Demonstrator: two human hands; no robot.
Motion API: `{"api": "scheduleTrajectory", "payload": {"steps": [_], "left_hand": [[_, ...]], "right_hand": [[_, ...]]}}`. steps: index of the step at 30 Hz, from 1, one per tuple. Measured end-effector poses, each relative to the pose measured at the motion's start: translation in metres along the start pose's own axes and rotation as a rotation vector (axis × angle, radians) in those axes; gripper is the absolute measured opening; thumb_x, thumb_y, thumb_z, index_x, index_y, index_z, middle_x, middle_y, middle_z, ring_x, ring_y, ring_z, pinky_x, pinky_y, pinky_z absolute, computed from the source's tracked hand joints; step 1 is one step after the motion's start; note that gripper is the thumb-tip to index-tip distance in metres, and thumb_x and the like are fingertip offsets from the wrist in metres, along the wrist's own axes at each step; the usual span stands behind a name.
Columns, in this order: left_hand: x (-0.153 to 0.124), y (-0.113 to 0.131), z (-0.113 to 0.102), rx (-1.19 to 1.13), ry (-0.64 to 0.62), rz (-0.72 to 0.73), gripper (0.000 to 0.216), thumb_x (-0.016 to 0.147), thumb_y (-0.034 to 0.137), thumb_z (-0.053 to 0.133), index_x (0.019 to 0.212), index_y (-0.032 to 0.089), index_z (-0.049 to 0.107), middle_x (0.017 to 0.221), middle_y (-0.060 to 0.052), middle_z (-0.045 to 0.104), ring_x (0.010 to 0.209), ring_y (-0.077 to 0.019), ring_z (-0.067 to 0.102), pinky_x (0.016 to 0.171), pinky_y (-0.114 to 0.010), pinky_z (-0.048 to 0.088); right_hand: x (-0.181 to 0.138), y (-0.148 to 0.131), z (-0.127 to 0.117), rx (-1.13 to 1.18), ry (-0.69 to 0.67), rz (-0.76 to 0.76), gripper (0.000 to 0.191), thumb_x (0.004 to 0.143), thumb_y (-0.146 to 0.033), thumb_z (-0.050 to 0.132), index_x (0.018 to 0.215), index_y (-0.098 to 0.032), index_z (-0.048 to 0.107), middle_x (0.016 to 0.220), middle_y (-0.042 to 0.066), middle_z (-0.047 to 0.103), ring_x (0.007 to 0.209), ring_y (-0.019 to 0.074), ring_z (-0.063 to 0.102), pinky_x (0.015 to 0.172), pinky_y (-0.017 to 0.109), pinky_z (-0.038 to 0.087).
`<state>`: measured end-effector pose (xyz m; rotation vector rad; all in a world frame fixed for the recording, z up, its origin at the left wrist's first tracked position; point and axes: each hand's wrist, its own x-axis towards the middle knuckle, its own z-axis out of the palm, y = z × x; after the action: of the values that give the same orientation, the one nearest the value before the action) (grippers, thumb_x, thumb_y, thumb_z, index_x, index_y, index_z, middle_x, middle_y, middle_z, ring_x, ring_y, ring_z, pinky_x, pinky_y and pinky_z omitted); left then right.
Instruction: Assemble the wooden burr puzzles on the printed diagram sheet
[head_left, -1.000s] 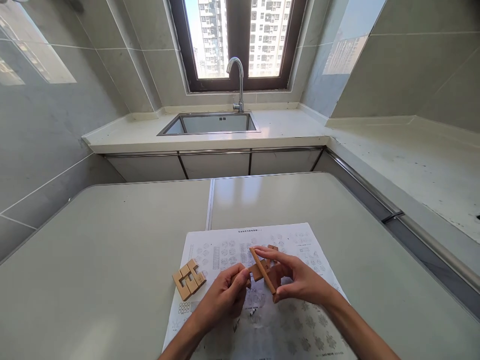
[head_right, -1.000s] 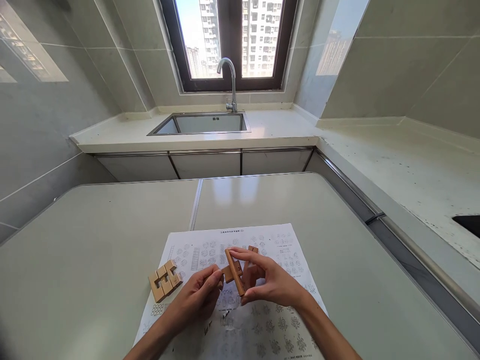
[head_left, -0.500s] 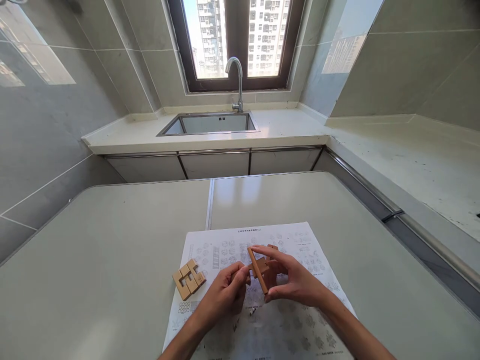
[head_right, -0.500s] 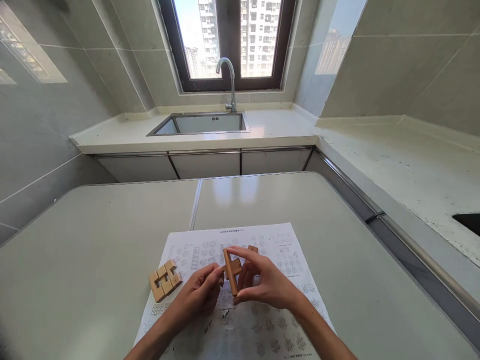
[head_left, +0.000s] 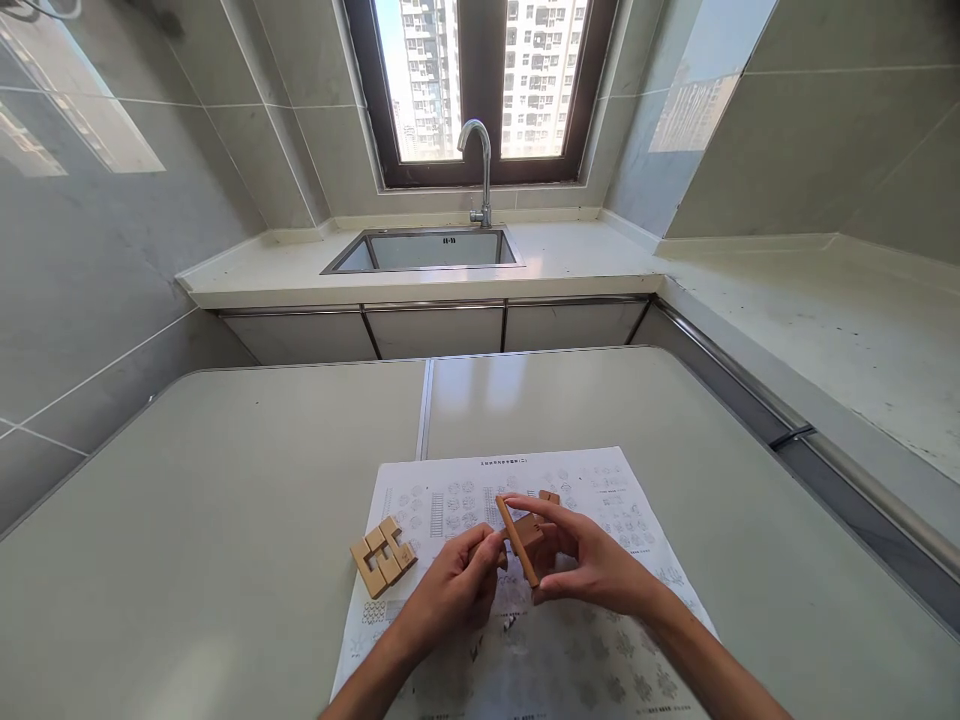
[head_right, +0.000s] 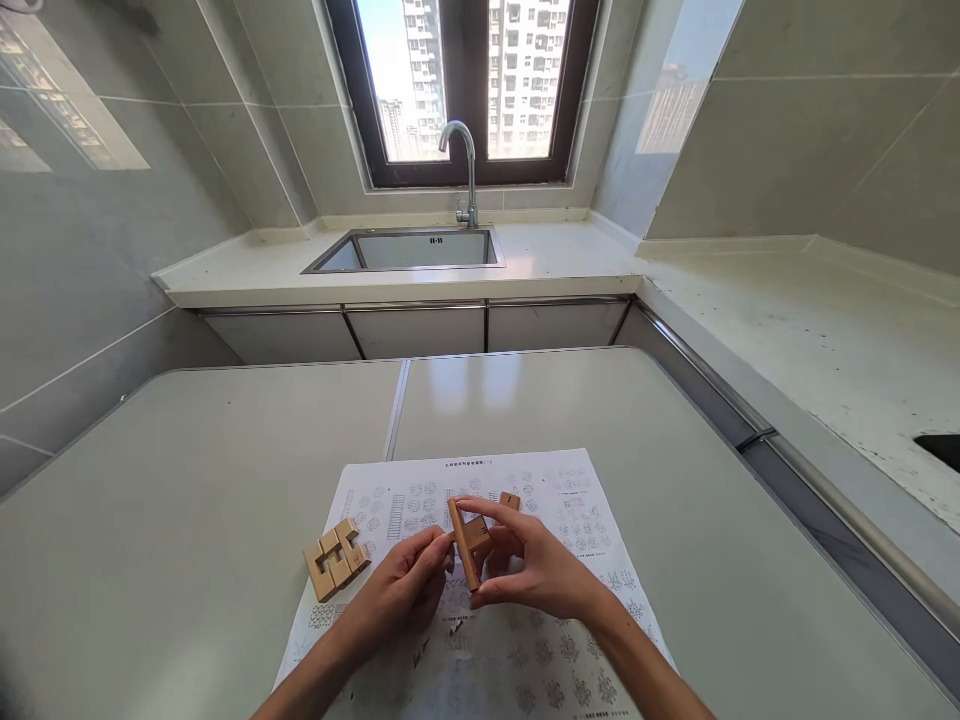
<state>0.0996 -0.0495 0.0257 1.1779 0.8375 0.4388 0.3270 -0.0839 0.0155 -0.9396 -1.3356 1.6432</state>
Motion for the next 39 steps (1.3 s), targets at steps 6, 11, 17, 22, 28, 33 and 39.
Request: {"api": "scheduleTrajectory", "payload": {"steps": [6, 11, 17, 22, 28, 33, 39], "left_hand": [[0.001, -0.001, 0.000, -0.025, -0.004, 0.003, 0.052, 0.096, 0.073, 0.055, 0.086, 0.023, 0.047, 0.052, 0.013, 0.033, 0.041, -0.0072, 0.026, 0.040, -0.020, 0.025], [0.000, -0.001, 0.000, -0.024, 0.001, -0.008, 0.052, 0.097, 0.073, 0.054, 0.086, 0.023, 0.047, 0.052, 0.012, 0.035, 0.041, -0.0071, 0.026, 0.040, -0.020, 0.024], [0.000, -0.003, -0.002, -0.027, -0.044, -0.002, 0.050, 0.099, 0.070, 0.054, 0.085, 0.023, 0.046, 0.054, 0.012, 0.036, 0.041, -0.0067, 0.027, 0.039, -0.019, 0.027], [0.001, -0.004, -0.001, -0.024, -0.036, -0.004, 0.050, 0.099, 0.069, 0.053, 0.085, 0.022, 0.046, 0.053, 0.012, 0.035, 0.041, -0.0066, 0.026, 0.039, -0.019, 0.025], [0.000, 0.001, 0.002, -0.026, -0.002, -0.007, 0.053, 0.096, 0.073, 0.054, 0.084, 0.022, 0.045, 0.052, 0.012, 0.036, 0.042, -0.0063, 0.026, 0.040, -0.019, 0.025], [0.000, 0.004, 0.003, -0.122, 0.003, -0.021, 0.054, 0.093, 0.073, 0.061, 0.082, 0.023, 0.045, 0.054, 0.013, 0.031, 0.043, -0.0059, 0.022, 0.039, -0.018, 0.022], [-0.001, 0.010, 0.003, -0.273, 0.074, 0.008, 0.053, 0.093, 0.068, 0.065, 0.077, 0.023, 0.042, 0.056, 0.012, 0.032, 0.043, -0.0056, 0.024, 0.039, -0.017, 0.029]], "right_hand": [[0.002, 0.001, 0.003, -0.020, 0.023, -0.007, 0.091, 0.074, -0.024, 0.094, 0.154, -0.032, 0.051, 0.098, 0.000, 0.072, 0.089, 0.0215, 0.070, 0.081, 0.039, 0.060], [0.001, -0.002, 0.004, -0.027, 0.033, -0.012, 0.088, 0.074, -0.025, 0.094, 0.152, -0.034, 0.053, 0.096, -0.001, 0.070, 0.090, 0.0218, 0.071, 0.082, 0.040, 0.061], [-0.001, -0.002, 0.001, -0.042, -0.029, 0.003, 0.089, 0.076, -0.028, 0.093, 0.155, -0.032, 0.051, 0.092, -0.001, 0.072, 0.087, 0.0214, 0.069, 0.084, 0.041, 0.059], [0.000, -0.001, 0.000, -0.014, -0.025, -0.007, 0.090, 0.076, -0.028, 0.094, 0.155, -0.031, 0.050, 0.090, -0.001, 0.072, 0.085, 0.0207, 0.069, 0.081, 0.038, 0.058], [0.001, 0.000, 0.003, -0.016, -0.004, -0.009, 0.090, 0.075, -0.028, 0.095, 0.154, -0.031, 0.051, 0.094, 0.000, 0.074, 0.090, 0.0222, 0.071, 0.084, 0.039, 0.058], [-0.001, -0.003, -0.002, -0.068, 0.027, -0.013, 0.096, 0.073, -0.035, 0.097, 0.156, -0.030, 0.048, 0.094, 0.001, 0.073, 0.084, 0.0215, 0.069, 0.080, 0.037, 0.057], [-0.002, -0.009, -0.016, -0.423, 0.288, -0.105, 0.058, 0.088, -0.047, 0.082, 0.139, -0.027, 0.061, 0.103, 0.006, 0.073, 0.092, 0.0252, 0.069, 0.088, 0.040, 0.055]]}}
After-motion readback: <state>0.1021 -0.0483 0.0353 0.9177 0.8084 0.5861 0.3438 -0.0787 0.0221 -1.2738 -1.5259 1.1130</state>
